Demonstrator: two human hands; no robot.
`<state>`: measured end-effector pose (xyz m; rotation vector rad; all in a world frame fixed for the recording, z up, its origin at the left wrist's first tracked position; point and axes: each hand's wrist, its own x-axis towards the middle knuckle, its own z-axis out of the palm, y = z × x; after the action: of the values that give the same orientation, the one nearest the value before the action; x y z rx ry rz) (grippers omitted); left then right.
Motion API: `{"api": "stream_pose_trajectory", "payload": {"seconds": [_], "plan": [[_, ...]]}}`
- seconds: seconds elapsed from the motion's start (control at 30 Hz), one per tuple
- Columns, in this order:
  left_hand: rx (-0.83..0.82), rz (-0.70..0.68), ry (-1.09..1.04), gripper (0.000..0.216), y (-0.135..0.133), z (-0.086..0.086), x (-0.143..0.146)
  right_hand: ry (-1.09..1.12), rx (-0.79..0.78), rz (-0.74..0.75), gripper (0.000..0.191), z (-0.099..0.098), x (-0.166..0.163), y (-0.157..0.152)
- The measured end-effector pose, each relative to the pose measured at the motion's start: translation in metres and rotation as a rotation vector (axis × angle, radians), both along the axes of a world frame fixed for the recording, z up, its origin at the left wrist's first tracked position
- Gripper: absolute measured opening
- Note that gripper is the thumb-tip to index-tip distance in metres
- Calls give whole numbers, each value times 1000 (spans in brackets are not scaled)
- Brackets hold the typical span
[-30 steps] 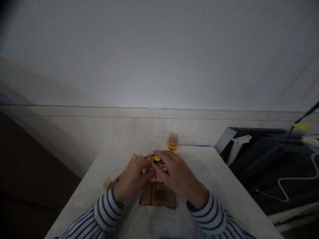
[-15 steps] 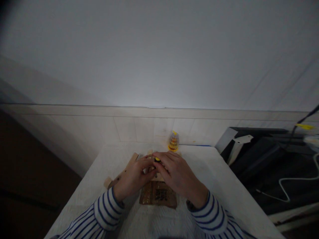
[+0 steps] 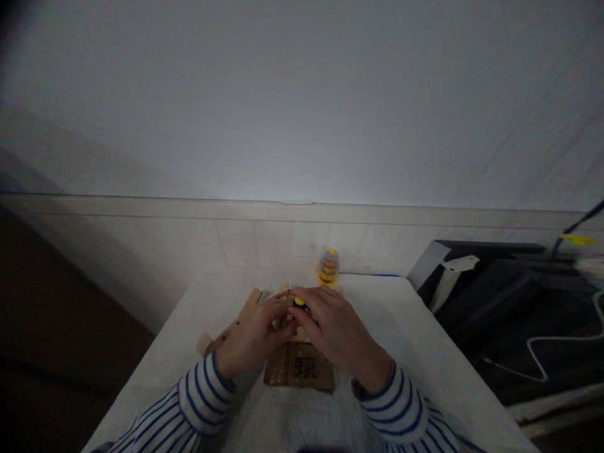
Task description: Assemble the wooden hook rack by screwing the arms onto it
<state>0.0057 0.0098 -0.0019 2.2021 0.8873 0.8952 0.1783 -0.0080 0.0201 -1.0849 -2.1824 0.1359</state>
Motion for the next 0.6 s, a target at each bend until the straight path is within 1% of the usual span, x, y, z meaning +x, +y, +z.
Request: {"api": "stream_pose_trajectory", "payload": {"seconds": [0.2, 0.47, 0.6], "plan": [[-12, -4, 15, 25, 0, 0, 0, 27, 15, -15, 23, -3, -1, 2], [-55, 54, -24, 26, -2, 0, 3, 12, -19, 7, 20, -1, -3, 1], [-83, 102, -50, 28, -1, -3, 2, 38, -10, 1, 22, -1, -4, 1]]}}
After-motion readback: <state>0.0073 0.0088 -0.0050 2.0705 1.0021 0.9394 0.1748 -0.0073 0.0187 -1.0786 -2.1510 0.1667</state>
